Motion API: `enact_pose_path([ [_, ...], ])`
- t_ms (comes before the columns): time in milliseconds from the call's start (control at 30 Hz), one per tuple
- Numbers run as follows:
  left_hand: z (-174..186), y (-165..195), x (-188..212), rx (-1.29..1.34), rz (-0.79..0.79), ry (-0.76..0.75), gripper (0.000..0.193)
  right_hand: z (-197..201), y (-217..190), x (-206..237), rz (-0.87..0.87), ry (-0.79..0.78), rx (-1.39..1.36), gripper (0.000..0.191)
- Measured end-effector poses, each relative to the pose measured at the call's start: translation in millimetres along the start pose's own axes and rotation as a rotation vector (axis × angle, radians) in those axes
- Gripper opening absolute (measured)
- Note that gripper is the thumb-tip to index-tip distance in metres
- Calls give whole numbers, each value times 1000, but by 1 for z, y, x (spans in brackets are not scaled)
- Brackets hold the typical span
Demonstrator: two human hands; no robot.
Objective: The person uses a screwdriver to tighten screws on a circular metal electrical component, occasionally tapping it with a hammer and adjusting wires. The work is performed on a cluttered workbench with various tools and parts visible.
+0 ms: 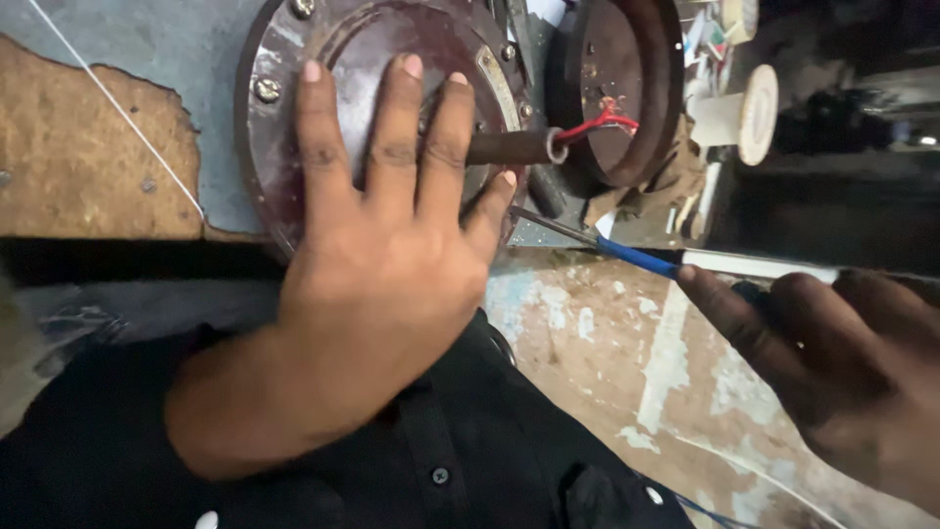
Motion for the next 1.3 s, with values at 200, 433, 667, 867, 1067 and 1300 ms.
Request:
enact_pose_path([
  [200,-8,2,-3,40,114,98,31,18,31,-16,-436,-644,-315,60],
  [433,-4,1,-5,-35,85,90,34,36,46,-2,-298,350,-712,45],
  [667,-3,3,-6,0,110,82,34,23,39,9,184,510,32,35],
  [867,-4,2,-6,-67,87,49,33,-7,52,-6,-853,-322,-893,40],
  [1067,-3,2,-8,-41,96,60,33,26,38,9,-88,352,-130,45],
  [1300,-2,1,-8,-23,110,47,33,9,39,-5,-221,221,-462,24],
])
Point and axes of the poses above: each hand's wrist, its own x-axis away from the middle knuckle, its own z-axis out of the back of the hand, y = z × x, the point moved 3 cm from there along -x, towards the middle knuckle, and after that the axes turned 3 degrees about z, right-handed, at the moved point
